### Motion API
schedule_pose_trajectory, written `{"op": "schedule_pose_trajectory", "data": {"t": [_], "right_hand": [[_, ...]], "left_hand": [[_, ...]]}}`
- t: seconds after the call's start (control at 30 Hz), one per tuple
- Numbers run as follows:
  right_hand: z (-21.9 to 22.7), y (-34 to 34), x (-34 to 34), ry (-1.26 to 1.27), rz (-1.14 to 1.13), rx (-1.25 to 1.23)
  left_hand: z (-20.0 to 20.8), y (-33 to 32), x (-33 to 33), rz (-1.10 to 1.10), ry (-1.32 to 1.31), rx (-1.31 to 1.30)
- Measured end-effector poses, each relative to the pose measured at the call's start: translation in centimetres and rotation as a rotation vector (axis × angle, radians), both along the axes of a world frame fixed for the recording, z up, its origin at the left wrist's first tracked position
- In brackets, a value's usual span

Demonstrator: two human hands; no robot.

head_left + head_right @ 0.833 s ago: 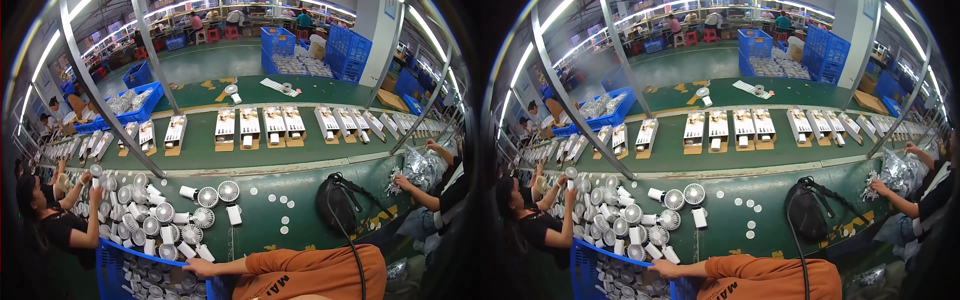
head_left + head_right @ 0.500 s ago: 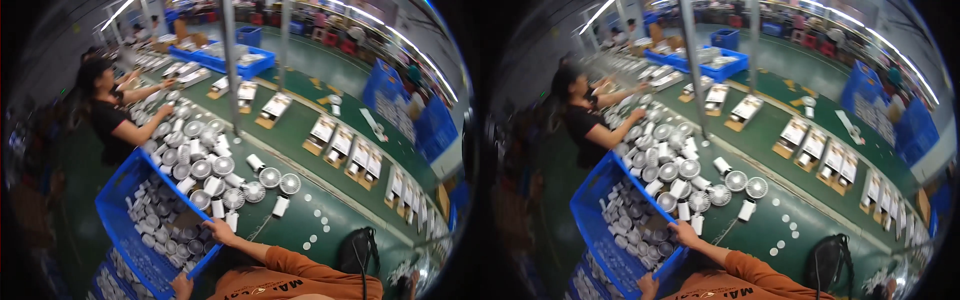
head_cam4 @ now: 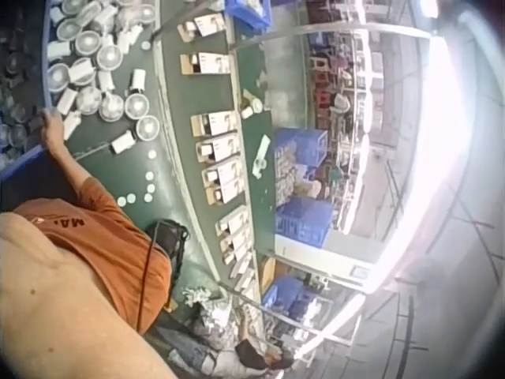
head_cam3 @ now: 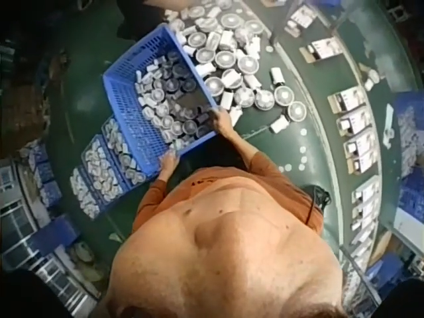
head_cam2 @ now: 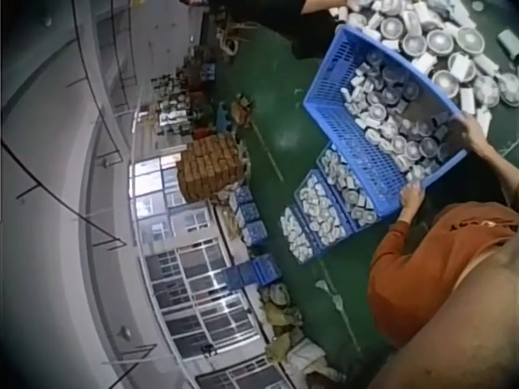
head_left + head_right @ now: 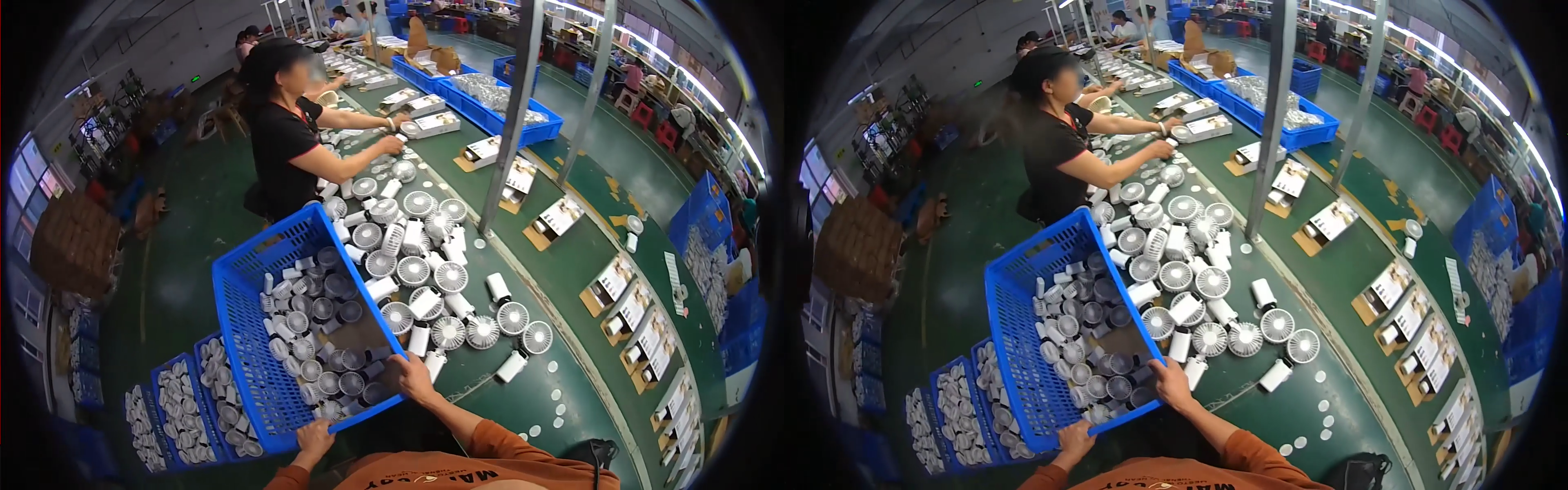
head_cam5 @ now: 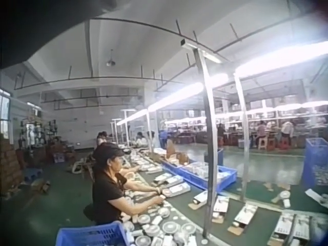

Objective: The person transfers small handheld fans by hand from a blue plastic basket onto an assembly table.

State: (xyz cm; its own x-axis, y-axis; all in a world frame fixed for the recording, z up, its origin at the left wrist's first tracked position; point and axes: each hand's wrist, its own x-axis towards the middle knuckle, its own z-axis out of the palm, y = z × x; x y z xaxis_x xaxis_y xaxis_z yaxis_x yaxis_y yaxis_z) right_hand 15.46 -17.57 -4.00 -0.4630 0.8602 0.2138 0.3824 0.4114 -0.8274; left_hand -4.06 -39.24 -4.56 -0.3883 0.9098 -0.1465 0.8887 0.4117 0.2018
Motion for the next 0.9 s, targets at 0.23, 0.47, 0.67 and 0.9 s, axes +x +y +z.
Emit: {"op": "schedule_pose_trajectory", "data": {"t": [0.23, 0.47, 0.67, 0.9], "right_hand": [[1.2, 1.2, 0.6, -0.09, 0.057, -0.074], [5.2, 2.0, -1.6, -0.433, -0.098, 0.06], [9.9, 3.9, -8.2, -0.213, 0.035, 0.117], [13.1, 6.7, -12.2, -0.038, 0.404, 0.026]], "left_hand": [[0.9, 0.5, -0.3, -0.1, -0.109, -0.074], [0.2, 3.3, -1.6, -0.124, -0.252, -0.263], [-3.0, 12.0, -5.6, -0.258, -0.393, 0.03], [-5.3, 13.2, -5.9, -0.297, -0.614, 0.164]]}}
